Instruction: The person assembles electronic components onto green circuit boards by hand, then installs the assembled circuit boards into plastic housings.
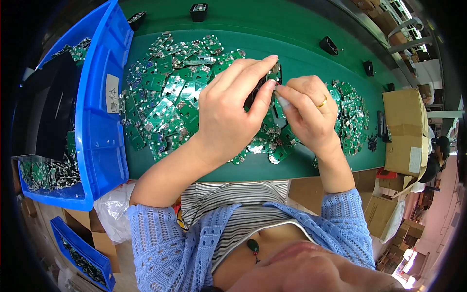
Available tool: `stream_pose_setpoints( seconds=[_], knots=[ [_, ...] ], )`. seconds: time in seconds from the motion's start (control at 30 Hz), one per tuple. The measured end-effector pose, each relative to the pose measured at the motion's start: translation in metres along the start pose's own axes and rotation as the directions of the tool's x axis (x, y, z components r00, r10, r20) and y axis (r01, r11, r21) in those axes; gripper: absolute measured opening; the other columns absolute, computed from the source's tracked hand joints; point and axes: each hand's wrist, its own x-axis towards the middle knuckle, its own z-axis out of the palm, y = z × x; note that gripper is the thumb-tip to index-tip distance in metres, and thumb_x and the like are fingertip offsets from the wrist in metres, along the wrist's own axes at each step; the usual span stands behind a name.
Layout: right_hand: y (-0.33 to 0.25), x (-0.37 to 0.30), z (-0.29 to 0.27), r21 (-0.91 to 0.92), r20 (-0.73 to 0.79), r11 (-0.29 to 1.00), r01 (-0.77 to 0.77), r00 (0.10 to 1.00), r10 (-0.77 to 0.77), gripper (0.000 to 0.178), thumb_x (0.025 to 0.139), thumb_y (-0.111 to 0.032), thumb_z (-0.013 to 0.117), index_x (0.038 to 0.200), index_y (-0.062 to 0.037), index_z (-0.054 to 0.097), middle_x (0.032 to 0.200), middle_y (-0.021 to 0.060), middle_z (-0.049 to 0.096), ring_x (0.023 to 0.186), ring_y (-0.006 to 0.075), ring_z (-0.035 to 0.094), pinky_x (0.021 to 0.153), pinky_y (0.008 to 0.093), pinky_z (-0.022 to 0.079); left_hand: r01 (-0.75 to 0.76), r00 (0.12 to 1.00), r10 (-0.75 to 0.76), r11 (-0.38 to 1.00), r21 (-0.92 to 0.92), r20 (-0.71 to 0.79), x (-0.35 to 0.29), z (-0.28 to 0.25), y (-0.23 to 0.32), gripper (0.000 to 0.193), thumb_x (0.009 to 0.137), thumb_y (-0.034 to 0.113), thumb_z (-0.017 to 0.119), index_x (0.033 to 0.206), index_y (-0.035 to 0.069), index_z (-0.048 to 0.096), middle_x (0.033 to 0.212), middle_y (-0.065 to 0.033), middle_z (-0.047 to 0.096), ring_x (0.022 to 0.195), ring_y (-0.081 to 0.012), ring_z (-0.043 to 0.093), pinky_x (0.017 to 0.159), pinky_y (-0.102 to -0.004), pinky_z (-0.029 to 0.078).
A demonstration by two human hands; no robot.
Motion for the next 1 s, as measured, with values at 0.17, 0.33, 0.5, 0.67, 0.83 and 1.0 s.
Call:
stream_pose_setpoints(
  seconds=[0.17, 0.33, 0.5, 0.67, 0.83, 1.0],
  knots=[
    [0.001, 0.002, 0.001, 0.015, 0.026, 0.999, 0.033, 0.999, -0.033, 0.030, 0.055, 0.006, 0.064, 0.084, 0.0001, 0.058, 0.081, 0.0086, 0.056, 0.067, 0.0224, 0.054, 0.055, 0.0300, 0.047, 0.104, 0.994, -0.101, 0.991, -0.082, 0.039, 0.000, -0.001, -0.001, 0.028, 0.078, -0.001, 0.059, 0.106, 0.001, 0.060, 0.088, -0.0093, 0.060, 0.070, -0.0126, 0.055, 0.059, -0.0216, 0.044],
    [0.007, 0.003, 0.001, 0.155, 0.055, 0.985, -0.075, 0.996, 0.067, 0.026, 0.059, 0.006, 0.065, 0.083, -0.0005, 0.058, 0.076, 0.0082, 0.056, 0.066, 0.0228, 0.056, 0.055, 0.0299, 0.046, 0.213, 0.976, -0.202, 0.962, -0.172, 0.083, 0.000, 0.000, -0.002, 0.027, 0.079, -0.001, 0.059, 0.107, 0.002, 0.060, 0.088, -0.0060, 0.058, 0.068, -0.0067, 0.052, 0.054, -0.0176, 0.040],
    [0.008, -0.002, 0.009, 0.169, -0.013, 0.983, -0.076, 0.997, 0.079, 0.023, 0.061, 0.006, 0.065, 0.082, -0.0003, 0.058, 0.075, 0.0083, 0.056, 0.066, 0.0232, 0.055, 0.056, 0.0307, 0.046, 0.185, 0.980, -0.176, 0.978, -0.099, 0.090, 0.000, -0.002, 0.002, 0.027, 0.080, -0.001, 0.058, 0.107, 0.002, 0.060, 0.090, -0.0043, 0.058, 0.067, -0.0045, 0.050, 0.051, -0.0162, 0.038],
    [0.013, -0.007, 0.008, 0.132, -0.008, 0.991, 0.009, 1.000, -0.008, 0.028, 0.066, 0.003, 0.067, 0.092, -0.0012, 0.058, 0.086, 0.0093, 0.056, 0.070, 0.0205, 0.055, 0.057, 0.0292, 0.046, 0.188, 0.982, -0.185, 0.966, -0.180, 0.035, 0.002, 0.002, 0.001, 0.025, 0.078, 0.001, 0.060, 0.103, 0.002, 0.060, 0.087, -0.0078, 0.059, 0.068, -0.0134, 0.055, 0.055, -0.0225, 0.043],
    [-0.016, -0.011, 0.003, 0.678, 0.110, 0.499, -0.540, 0.745, 0.658, 0.065, 0.079, -0.029, 0.065, 0.130, -0.0043, 0.033, 0.114, 0.0110, 0.044, 0.080, 0.0114, 0.051, 0.056, 0.0214, 0.046, 0.153, 0.987, -0.158, 0.974, -0.170, -0.016, 0.003, -0.001, 0.003, 0.024, 0.076, 0.002, 0.061, 0.100, 0.002, 0.061, 0.086, -0.0120, 0.060, 0.071, -0.0217, 0.060, 0.061, -0.0286, 0.048],
    [-0.031, -0.007, 0.012, 0.724, 0.294, 0.248, -0.643, 0.614, 0.733, 0.059, 0.085, -0.028, 0.058, 0.131, -0.0039, 0.031, 0.113, 0.0094, 0.046, 0.078, 0.0073, 0.049, 0.048, 0.0171, 0.041, 0.140, 0.990, -0.138, 0.969, -0.205, 0.026, 0.002, -0.002, 0.006, 0.024, 0.076, 0.002, 0.060, 0.100, 0.001, 0.060, 0.087, -0.0129, 0.060, 0.070, -0.0220, 0.060, 0.060, -0.0293, 0.048]
  ],
)
